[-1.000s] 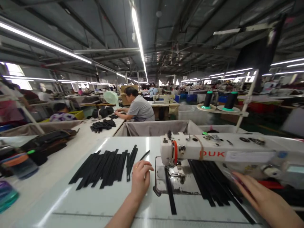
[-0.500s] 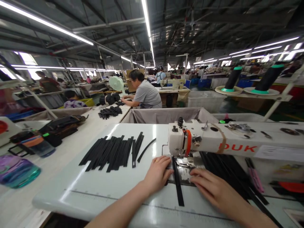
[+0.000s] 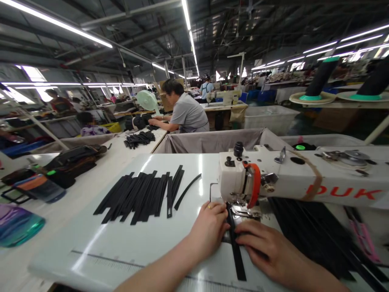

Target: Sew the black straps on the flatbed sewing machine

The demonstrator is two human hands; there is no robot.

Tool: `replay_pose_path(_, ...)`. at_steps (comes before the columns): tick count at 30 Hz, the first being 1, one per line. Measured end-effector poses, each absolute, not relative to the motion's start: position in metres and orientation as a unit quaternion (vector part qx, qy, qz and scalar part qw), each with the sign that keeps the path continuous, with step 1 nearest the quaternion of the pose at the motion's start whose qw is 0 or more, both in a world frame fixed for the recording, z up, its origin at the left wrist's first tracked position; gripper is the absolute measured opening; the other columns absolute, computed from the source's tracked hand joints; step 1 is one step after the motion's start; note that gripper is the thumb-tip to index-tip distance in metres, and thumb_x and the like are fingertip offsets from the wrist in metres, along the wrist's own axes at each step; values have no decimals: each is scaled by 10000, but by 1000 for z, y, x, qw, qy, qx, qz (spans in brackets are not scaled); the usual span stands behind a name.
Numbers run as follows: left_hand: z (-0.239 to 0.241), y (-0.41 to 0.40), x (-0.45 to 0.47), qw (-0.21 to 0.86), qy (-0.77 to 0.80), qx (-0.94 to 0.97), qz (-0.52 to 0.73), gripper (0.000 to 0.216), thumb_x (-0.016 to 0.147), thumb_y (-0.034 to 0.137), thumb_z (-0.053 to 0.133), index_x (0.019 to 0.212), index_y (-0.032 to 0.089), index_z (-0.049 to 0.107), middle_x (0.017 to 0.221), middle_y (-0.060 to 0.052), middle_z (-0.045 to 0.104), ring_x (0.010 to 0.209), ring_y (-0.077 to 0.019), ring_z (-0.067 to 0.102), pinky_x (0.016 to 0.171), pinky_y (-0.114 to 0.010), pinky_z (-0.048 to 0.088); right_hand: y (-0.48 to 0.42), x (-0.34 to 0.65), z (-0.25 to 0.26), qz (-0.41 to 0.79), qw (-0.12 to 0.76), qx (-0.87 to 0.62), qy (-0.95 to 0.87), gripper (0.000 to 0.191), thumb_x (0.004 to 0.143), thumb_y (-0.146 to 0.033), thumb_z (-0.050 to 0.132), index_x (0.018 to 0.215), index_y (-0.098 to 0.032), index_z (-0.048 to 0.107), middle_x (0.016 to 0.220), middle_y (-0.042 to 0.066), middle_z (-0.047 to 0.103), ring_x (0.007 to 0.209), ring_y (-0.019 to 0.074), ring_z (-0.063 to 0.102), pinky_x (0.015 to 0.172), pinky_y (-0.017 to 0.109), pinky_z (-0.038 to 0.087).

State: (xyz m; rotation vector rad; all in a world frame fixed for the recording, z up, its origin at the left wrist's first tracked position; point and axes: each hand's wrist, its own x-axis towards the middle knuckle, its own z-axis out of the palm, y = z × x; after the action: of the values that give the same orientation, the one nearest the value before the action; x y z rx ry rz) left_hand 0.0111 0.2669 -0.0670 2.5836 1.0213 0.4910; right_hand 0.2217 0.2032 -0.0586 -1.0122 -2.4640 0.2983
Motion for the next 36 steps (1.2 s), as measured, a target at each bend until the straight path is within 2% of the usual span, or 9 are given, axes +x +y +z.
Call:
replay_pose_path(2, -72, 267, 12, 150, 352, 907, 178, 150, 877, 138, 628, 1024, 167, 641, 1202, -54, 654, 1159, -235, 543, 1073, -417, 419, 204, 222, -63, 109, 238, -367, -892, 293, 888, -88, 473, 1065, -202, 677, 1090, 88, 684, 1049, 189, 639, 927, 302, 530)
replay_pose_path(9, -89, 264, 19, 94, 364, 913, 160, 261, 941, 143, 540, 1198, 134, 584, 1348, -109, 570, 1248, -262, 497, 1117, -463, 377, 206, 222, -70, 106, 257, -363, -889, 280, 883, -76, 473, 1026, -214, 669, 1060, 69, 699, 1049, 183, 642, 925, 297, 525)
replay_pose_path(17, -84, 261, 19, 95, 365, 916, 139, 279, 950, 145, 513, 1222, 128, 569, 1355, -129, 561, 1284, -268, 479, 1123, -463, 371, 207, 222, -70, 127, 255, -366, -886, 283, 897, -85, 459, 1025, -213, 676, 1058, 73, 698, 1051, 186, 636, 924, 312, 526)
replay_pose_path(25, -79, 261, 16, 98, 365, 914, 147, 257, 961, 157, 503, 1209, 140, 568, 1341, -103, 575, 1269, -256, 489, 1113, -451, 381, 207, 227, -76, 131, 257, -366, -885, 316, 905, -98, 467, 1061, -223, 713, 1103, 76, 699, 1094, 191, 626, 961, 328, 515)
replay_pose_path(33, -84, 262, 18, 73, 365, 917, 146, 314, 974, 152, 479, 1285, 138, 520, 1412, -119, 519, 1325, -265, 443, 1115, -462, 369, 205, 226, -67, 111, 239, -355, -897, 341, 878, -82, 467, 1092, -211, 699, 1098, 80, 697, 1082, 198, 625, 948, 330, 520)
replay_pose_path(36, -84, 257, 20, 68, 374, 912, 156, 260, 967, 135, 494, 1216, 133, 568, 1358, -112, 565, 1273, -257, 487, 1080, -435, 408, 201, 226, -61, 104, 224, -343, -907, 361, 859, -78, 482, 1118, -222, 688, 1106, 70, 693, 1068, 193, 628, 953, 329, 516)
